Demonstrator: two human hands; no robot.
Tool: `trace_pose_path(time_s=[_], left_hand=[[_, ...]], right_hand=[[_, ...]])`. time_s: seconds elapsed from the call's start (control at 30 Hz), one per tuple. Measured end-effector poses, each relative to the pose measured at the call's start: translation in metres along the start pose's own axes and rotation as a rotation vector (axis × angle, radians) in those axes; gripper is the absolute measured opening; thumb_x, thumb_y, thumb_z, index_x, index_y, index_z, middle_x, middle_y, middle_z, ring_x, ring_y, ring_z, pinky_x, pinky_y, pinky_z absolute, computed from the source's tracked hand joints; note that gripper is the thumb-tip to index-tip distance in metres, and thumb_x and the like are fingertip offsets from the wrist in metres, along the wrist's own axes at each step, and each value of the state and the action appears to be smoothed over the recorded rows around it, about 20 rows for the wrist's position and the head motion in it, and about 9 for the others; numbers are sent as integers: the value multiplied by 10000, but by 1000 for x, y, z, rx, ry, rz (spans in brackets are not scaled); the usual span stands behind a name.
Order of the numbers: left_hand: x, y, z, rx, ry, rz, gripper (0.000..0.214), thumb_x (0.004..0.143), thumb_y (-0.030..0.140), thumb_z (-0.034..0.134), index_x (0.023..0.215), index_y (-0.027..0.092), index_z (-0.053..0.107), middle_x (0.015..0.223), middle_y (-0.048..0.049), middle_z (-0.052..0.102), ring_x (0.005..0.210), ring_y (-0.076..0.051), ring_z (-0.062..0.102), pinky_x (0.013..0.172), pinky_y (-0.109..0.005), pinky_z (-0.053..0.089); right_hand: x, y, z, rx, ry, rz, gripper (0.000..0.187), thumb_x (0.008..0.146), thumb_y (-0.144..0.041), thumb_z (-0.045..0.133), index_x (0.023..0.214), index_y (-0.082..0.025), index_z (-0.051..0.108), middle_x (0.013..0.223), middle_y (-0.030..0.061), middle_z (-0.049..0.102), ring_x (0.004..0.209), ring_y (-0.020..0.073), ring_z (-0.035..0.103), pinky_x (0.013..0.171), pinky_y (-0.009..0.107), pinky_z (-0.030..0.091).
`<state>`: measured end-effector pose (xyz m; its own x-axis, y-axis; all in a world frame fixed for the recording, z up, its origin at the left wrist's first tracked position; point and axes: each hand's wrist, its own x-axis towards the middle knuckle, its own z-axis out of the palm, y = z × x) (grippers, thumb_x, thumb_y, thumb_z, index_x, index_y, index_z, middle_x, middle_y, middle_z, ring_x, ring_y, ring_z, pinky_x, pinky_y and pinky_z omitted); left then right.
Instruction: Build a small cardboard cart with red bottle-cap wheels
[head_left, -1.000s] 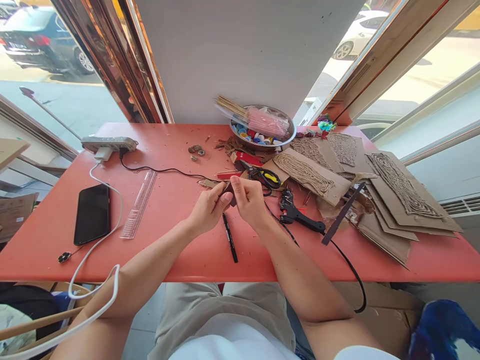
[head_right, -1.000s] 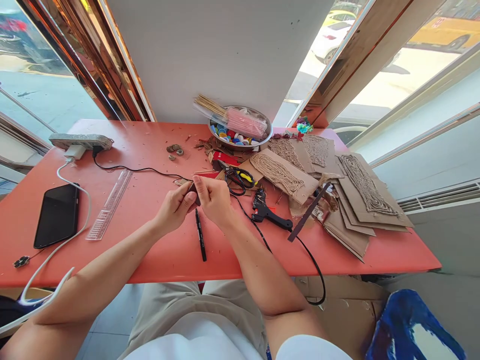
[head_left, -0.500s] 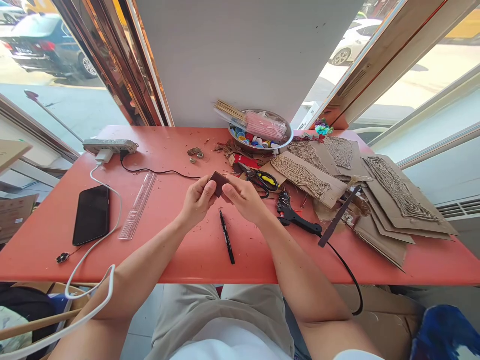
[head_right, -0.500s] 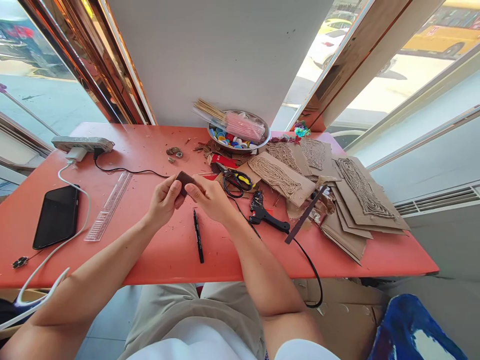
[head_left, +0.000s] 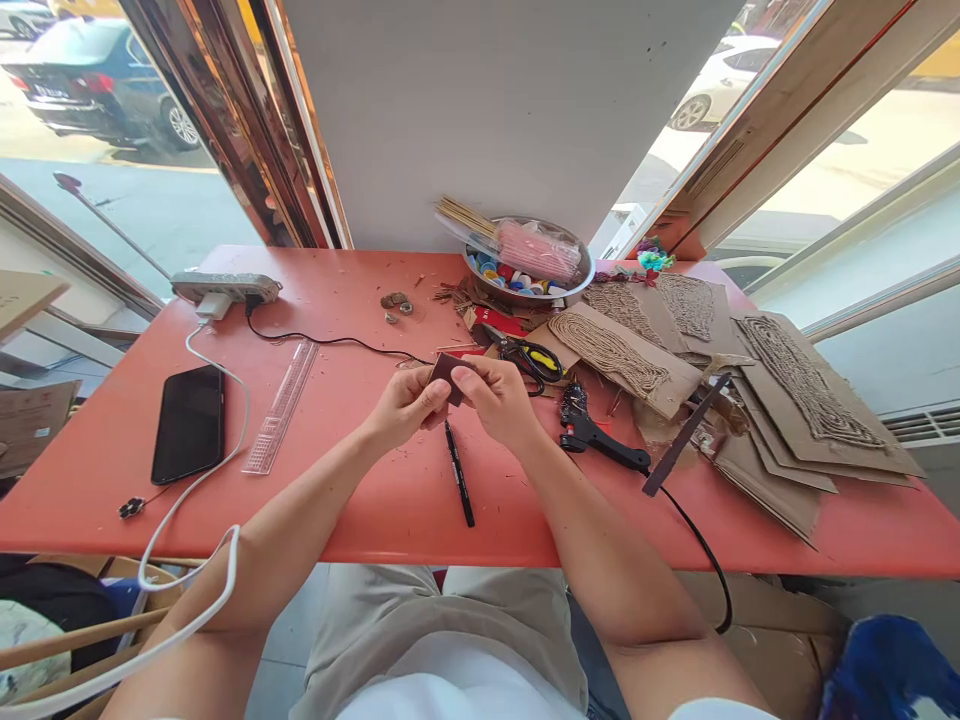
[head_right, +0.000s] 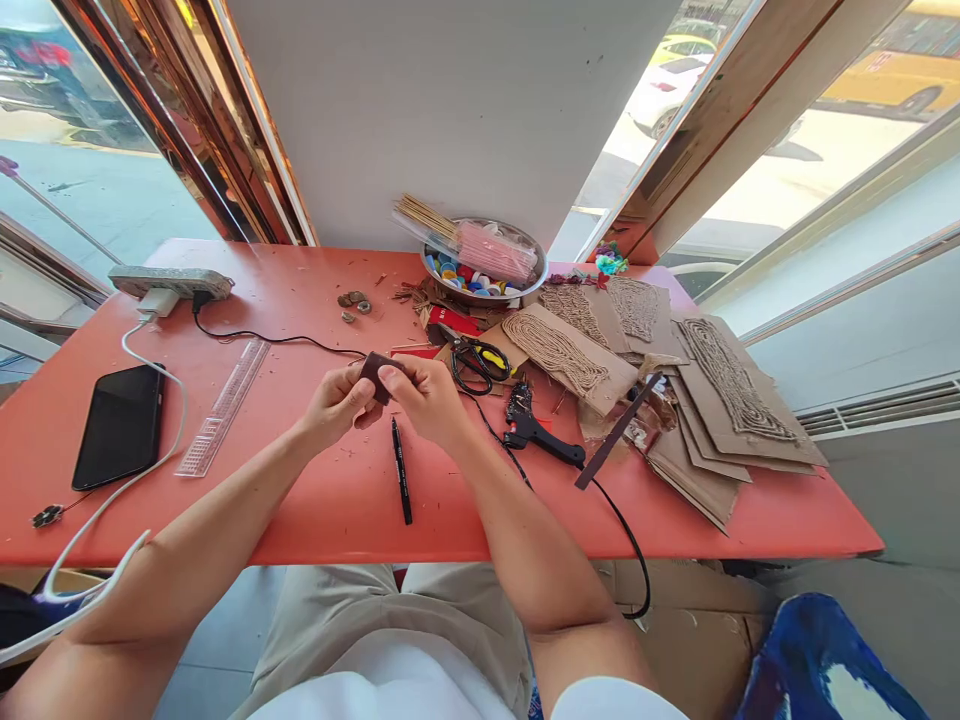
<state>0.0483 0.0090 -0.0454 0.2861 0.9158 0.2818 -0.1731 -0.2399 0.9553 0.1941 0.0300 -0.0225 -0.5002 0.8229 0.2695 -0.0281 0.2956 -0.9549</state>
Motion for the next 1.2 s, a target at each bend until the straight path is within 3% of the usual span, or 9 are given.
trace_pose_path(time_s=[0.1, 0.27, 0.37, 0.43, 0.63, 0.77, 0.93, 1.07, 1.2], left_hand=[[0, 0, 0, -40, -24, -25, 732, 836, 844, 666, 556, 225, 391, 423, 65, 399, 324, -43, 313, 349, -208, 233], [2, 1, 4, -126, 180, 10, 785, 774, 846, 730, 516, 232, 314, 437, 101, 235, 339, -31, 219, 330, -199, 172], [3, 1, 5, -128, 207, 16, 795, 753, 850, 747, 527, 229, 305, 472, 107, 218, 352, -26, 210, 329, -187, 176], [3, -1, 5, -102, 186, 28, 786, 767, 852, 731, 534, 224, 319, 473, 105, 235, 346, -27, 236, 332, -182, 194], [2, 1, -8, -4, 115, 69, 762, 822, 924, 572, 556, 224, 429, 474, 45, 406, 373, -88, 387, 341, -227, 288], [1, 7, -19, 292, 249, 168, 765, 858, 918, 523, 566, 217, 433, 492, 53, 366, 432, -77, 302, 404, -243, 238], [-3, 5, -16, 493, 402, 200, 752, 933, 887, 415, 572, 230, 350, 500, 59, 299, 476, -87, 243, 435, -265, 205], [-5, 4, -12, 532, 372, 290, 710, 1005, 801, 390, 586, 228, 369, 470, 62, 329, 427, -80, 278, 412, -250, 220], [-5, 11, -13, 442, 214, 278, 670, 1015, 790, 379, 672, 228, 503, 492, 53, 467, 368, -82, 392, 371, -223, 271]], right_hand=[[3, 1, -2, 109, -47, 37, 585, 877, -758, 607, 630, -252, 451, 525, -50, 426, 492, 110, 417, 516, 270, 399], [2, 4, 4, 22, -39, -21, 716, 816, -925, 584, 620, -251, 442, 530, -44, 445, 496, 104, 416, 504, 263, 387], [-1, 5, 8, -56, -34, -28, 672, 865, -868, 589, 650, -238, 504, 584, -7, 566, 559, 127, 520, 545, 264, 431], [-3, 5, 8, -43, -50, -14, 639, 911, -824, 559, 657, -241, 501, 571, -9, 567, 559, 133, 540, 555, 267, 445], [-4, 3, 1, -76, -129, -47, 484, 978, -623, 518, 684, -239, 488, 545, -62, 398, 515, 102, 391, 528, 254, 342], [-5, 5, 5, -253, -220, -142, 416, 992, -463, 493, 653, -250, 382, 589, -66, 314, 526, 90, 295, 528, 268, 251], [-7, 5, 15, -426, -122, -215, 477, 1082, -536, 397, 702, -259, 317, 615, -49, 358, 568, 111, 354, 566, 274, 293], [-10, 6, 12, -532, -71, -293, 534, 1120, -570, 296, 704, -248, 384, 622, -22, 449, 578, 124, 395, 574, 282, 306], [-12, 7, 1, -610, -131, -332, 601, 1132, -530, 296, 687, -213, 546, 593, -7, 509, 546, 121, 406, 553, 282, 282]])
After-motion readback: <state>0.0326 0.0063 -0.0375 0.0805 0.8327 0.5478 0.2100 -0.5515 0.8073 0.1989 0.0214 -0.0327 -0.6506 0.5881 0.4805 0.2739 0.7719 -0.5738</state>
